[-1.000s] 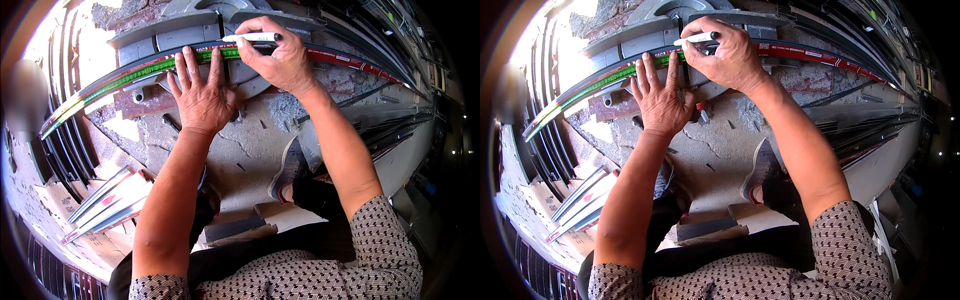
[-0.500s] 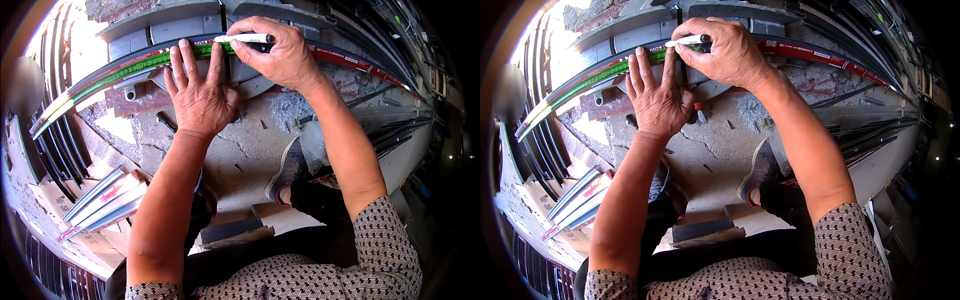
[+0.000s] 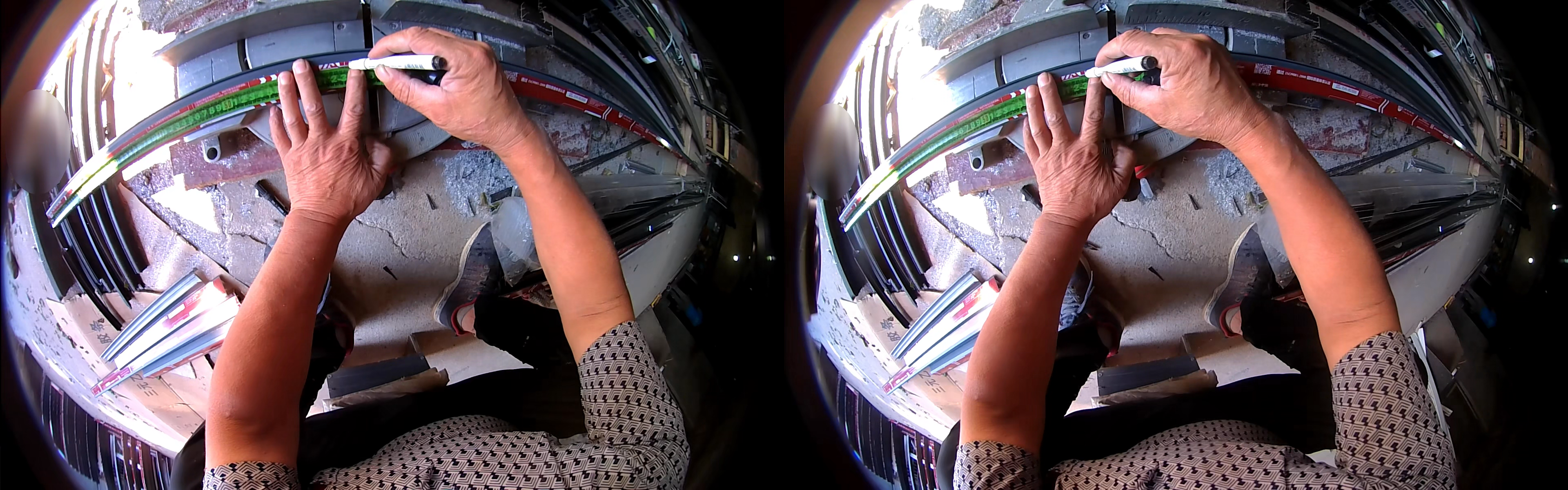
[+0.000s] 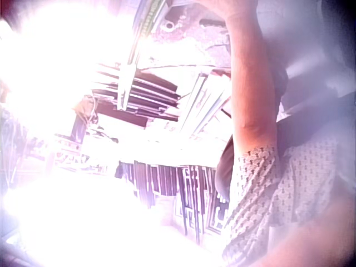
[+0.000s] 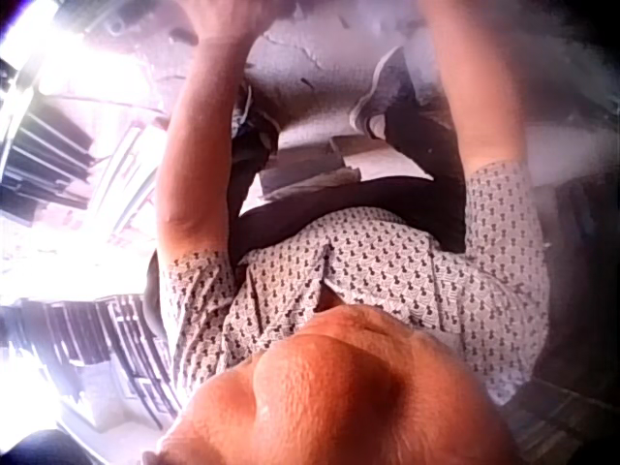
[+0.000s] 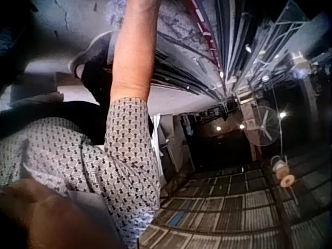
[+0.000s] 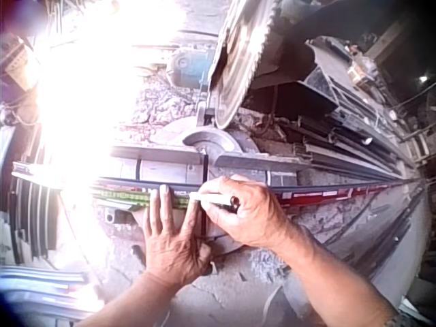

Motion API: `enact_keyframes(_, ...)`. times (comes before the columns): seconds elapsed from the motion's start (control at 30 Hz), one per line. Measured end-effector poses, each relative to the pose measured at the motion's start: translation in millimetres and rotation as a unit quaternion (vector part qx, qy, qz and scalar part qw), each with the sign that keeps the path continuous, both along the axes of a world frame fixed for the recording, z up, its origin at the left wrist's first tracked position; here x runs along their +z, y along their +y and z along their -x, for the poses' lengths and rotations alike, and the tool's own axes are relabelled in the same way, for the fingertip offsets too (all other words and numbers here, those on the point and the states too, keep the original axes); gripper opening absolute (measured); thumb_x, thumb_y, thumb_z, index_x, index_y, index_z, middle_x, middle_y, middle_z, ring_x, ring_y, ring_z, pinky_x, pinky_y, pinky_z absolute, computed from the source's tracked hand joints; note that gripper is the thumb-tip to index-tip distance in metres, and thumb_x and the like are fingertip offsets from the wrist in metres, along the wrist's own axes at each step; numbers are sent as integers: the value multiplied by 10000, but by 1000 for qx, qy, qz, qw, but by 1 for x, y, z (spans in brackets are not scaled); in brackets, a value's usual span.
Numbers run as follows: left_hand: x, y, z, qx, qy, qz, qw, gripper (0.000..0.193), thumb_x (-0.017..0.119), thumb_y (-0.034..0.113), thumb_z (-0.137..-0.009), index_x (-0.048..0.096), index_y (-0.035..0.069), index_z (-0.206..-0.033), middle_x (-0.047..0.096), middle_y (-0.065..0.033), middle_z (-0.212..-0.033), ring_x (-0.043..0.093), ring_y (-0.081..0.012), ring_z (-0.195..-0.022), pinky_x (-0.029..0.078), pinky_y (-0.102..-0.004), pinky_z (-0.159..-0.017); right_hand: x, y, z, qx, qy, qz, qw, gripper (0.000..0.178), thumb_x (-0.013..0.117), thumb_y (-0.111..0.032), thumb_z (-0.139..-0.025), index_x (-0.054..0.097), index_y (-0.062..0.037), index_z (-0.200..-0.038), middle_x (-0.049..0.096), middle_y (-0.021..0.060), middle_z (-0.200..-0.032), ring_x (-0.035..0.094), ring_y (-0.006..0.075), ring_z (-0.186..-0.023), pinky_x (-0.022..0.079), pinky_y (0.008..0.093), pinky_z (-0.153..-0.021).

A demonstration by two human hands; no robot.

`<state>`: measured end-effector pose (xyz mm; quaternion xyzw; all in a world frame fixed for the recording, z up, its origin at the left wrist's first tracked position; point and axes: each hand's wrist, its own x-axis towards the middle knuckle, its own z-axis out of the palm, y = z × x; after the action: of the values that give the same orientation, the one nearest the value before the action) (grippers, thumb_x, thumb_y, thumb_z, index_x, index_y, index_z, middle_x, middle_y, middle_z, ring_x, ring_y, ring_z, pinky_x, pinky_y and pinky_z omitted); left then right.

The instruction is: The person selects a long metal profile from a pile and places it on a miter saw. They measure the profile with a tape measure and mark a cut line with a marker. The person then operates the miter saw to cut the profile and removes the cut piece.

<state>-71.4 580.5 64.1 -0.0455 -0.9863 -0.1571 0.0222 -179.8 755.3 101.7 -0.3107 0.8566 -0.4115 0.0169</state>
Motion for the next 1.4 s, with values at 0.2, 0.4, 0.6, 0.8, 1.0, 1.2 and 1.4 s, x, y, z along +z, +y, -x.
enact_keyframes(0.2, -1, 0, -1, -3, -7, 3, 1000, 839, 569, 393, -830, 315, 225, -1611, 129, -318, -1642, 142, -519, -1517, 170, -620, -1193, -1, 0, 0, 3, 2, 5, 1000, 204, 775, -203, -890, 734, -152, -1083, 757, 71, -969, 745, 251, -911, 592, 349, -788)
enact_keyframes(0.4, 2, 0, 1, -4, -8, -4, 1000, 847, 577, 381, -820, 315, 223, -1610, 124, -320, -1641, 140, -522, -1515, 174, -626, -1191, 4, -1, -1, 2, -20, 2, 1000, 207, 782, -138, -896, 725, -73, -1084, 751, 77, -1003, 737, 215, -932, 573, 312, -821)
enact_keyframes(0.6, -2, 1, 1, 2, 19, -9, 1000, 809, 558, 378, -796, 390, 213, -1569, 168, -314, -1635, 188, -513, -1503, 218, -650, -1160, 4, -1, -1, 1, -16, -4, 1000, 203, 774, -149, -906, 724, -78, -1089, 751, 77, -1003, 735, 209, -928, 572, 314, -821)
enact_keyframes(0.8, -3, 1, 1, 1, 19, -11, 1000, 811, 555, 373, -797, 385, 215, -1574, 158, -309, -1640, 180, -513, -1507, 215, -649, -1162, 6, -2, -2, -5, -30, 0, 1000, 196, 762, -170, -920, 727, -83, -1093, 751, 72, -999, 734, 206, -925, 574, 314, -822)
enact_keyframes(1.0, -3, 1, 1, 2, 17, -11, 1000, 803, 552, 381, -801, 392, 215, -1571, 156, -310, -1641, 175, -517, -1508, 220, -655, -1156, 5, -2, -2, -5, -36, 2, 999, 190, 759, -171, -927, 731, -87, -1095, 755, 64, -1003, 735, 202, -929, 576, 312, -826)
enact_keyframes(1.2, -4, 1, 1, 2, 18, -11, 1000, 804, 549, 392, -804, 387, 217, -1573, 152, -309, -1641, 175, -522, -1506, 225, -659, -1152, 5, -1, -2, -2, -33, 2, 999, 192, 762, -164, -925, 731, -86, -1097, 754, 63, -1003, 732, 187, -925, 575, 301, -817)
enact_keyframes(1.4, -3, 1, 2, 1, 15, -8, 1000, 817, 548, 394, -803, 370, 221, -1581, 156, -311, -1639, 178, -523, -1504, 228, -656, -1151, 5, -1, -2, -11, -43, 1, 999, 192, 762, -169, -927, 730, -88, -1098, 752, 55, -994, 726, 172, -914, 571, 289, -811)
